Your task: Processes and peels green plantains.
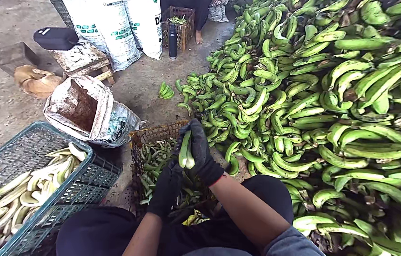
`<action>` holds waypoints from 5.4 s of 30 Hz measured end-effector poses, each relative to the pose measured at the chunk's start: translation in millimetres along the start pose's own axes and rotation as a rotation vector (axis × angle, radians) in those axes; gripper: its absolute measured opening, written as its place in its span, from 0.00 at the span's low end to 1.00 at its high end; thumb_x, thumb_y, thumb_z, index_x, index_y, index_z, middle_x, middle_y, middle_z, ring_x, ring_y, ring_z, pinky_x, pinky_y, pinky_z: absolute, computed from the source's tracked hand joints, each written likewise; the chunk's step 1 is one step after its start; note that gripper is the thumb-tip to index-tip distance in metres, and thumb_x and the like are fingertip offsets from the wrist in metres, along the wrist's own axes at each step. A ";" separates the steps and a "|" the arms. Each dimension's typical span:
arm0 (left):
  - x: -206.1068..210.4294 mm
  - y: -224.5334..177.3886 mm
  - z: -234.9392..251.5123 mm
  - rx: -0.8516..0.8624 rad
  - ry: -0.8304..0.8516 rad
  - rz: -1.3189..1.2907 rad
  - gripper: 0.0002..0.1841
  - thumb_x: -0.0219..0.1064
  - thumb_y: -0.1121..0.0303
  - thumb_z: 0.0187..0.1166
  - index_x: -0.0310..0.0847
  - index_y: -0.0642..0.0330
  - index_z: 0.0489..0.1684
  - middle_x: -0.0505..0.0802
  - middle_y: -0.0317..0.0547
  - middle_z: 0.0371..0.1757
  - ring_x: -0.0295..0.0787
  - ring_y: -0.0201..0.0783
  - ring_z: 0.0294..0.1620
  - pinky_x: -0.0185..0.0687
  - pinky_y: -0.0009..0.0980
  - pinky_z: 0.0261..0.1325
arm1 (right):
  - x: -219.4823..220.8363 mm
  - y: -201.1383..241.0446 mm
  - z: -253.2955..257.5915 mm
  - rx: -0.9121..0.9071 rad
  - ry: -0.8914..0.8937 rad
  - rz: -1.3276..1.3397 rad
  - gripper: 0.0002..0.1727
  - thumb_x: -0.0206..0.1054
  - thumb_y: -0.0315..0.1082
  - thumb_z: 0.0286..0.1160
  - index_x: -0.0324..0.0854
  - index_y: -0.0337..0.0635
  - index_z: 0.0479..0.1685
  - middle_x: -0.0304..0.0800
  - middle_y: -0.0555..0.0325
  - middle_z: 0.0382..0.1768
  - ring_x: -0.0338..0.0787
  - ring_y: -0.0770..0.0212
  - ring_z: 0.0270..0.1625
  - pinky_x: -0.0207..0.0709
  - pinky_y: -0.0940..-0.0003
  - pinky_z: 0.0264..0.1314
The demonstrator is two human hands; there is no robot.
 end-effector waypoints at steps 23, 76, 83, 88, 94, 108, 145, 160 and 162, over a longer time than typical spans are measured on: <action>-225.5 -5.9 45.6 -0.190 -0.698 -0.563 0.31 0.36 0.39 0.93 0.81 0.52 0.50 0.79 0.31 0.19 0.76 0.28 0.17 0.83 0.28 0.28 | 90.4 -28.7 51.2 0.318 0.458 -0.877 0.28 0.65 0.47 0.82 0.68 0.48 0.77 0.86 0.56 0.39 0.86 0.63 0.33 0.83 0.66 0.35; -36.0 -44.8 -8.7 -0.028 -0.078 -0.495 0.23 0.42 0.56 0.92 0.77 0.65 0.62 0.83 0.33 0.26 0.81 0.29 0.23 0.86 0.29 0.33 | 34.9 60.1 -6.4 -0.718 0.106 -0.931 0.22 0.62 0.40 0.85 0.76 0.49 0.76 0.81 0.59 0.74 0.87 0.66 0.61 0.85 0.61 0.59; -16.2 -20.6 -12.4 -0.167 -0.051 -0.562 0.22 0.43 0.57 0.94 0.73 0.64 0.68 0.83 0.35 0.27 0.80 0.28 0.23 0.81 0.25 0.29 | 27.7 59.5 -19.1 -0.746 0.048 -0.864 0.22 0.63 0.37 0.84 0.77 0.45 0.75 0.88 0.58 0.64 0.89 0.66 0.57 0.86 0.64 0.57; -13.0 8.5 -19.9 -0.367 0.022 -0.602 0.22 0.41 0.55 0.96 0.78 0.61 0.58 0.81 0.36 0.24 0.78 0.32 0.21 0.80 0.28 0.27 | 10.1 94.8 4.8 -0.603 0.233 -0.408 0.23 0.54 0.46 0.88 0.65 0.55 0.79 0.88 0.58 0.48 0.92 0.60 0.43 0.90 0.60 0.47; -17.7 -28.2 -23.7 0.009 0.151 -0.365 0.28 0.50 0.40 0.87 0.81 0.55 0.62 0.86 0.30 0.30 0.82 0.27 0.27 0.82 0.27 0.32 | -2.8 68.6 17.6 -0.387 0.176 -0.173 0.22 0.43 0.56 0.90 0.80 0.57 0.48 0.77 0.70 0.20 0.80 0.71 0.20 0.86 0.67 0.28; -14.9 -8.1 -17.3 -0.024 0.113 -0.255 0.28 0.46 0.40 0.88 0.80 0.53 0.62 0.86 0.31 0.32 0.83 0.27 0.29 0.82 0.29 0.34 | 13.8 20.4 10.8 -0.107 0.124 0.139 0.24 0.45 0.58 0.89 0.82 0.55 0.40 0.75 0.70 0.17 0.78 0.69 0.16 0.83 0.66 0.23; -208.1 7.2 40.7 -0.250 -0.543 -0.351 0.26 0.39 0.47 0.95 0.80 0.54 0.55 0.81 0.40 0.28 0.78 0.35 0.25 0.82 0.36 0.35 | 90.6 -3.6 19.5 0.486 0.606 -1.061 0.25 0.62 0.48 0.84 0.70 0.48 0.76 0.86 0.56 0.40 0.86 0.64 0.30 0.83 0.68 0.31; -224.2 0.2 25.8 0.016 -0.504 -0.849 0.30 0.28 0.46 0.95 0.80 0.48 0.52 0.84 0.29 0.25 0.81 0.26 0.23 0.85 0.25 0.33 | 187.5 -20.0 194.2 -0.436 0.234 -1.379 0.32 0.55 0.51 0.89 0.67 0.39 0.83 0.80 0.42 0.73 0.82 0.50 0.73 0.76 0.50 0.75; -225.4 -4.5 26.5 0.022 -0.539 -0.892 0.33 0.26 0.45 0.95 0.82 0.49 0.45 0.85 0.30 0.22 0.82 0.27 0.20 0.89 0.28 0.34 | 111.7 -33.2 189.8 -0.274 0.227 -1.735 0.22 0.50 0.43 0.92 0.78 0.36 0.67 0.88 0.39 0.56 0.89 0.43 0.58 0.81 0.41 0.61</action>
Point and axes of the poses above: each hand's wrist, its own z-axis towards the middle knuckle, its own x-axis out of the palm, y = z × x, the point moved 1 cm from there along z, towards the middle knuckle
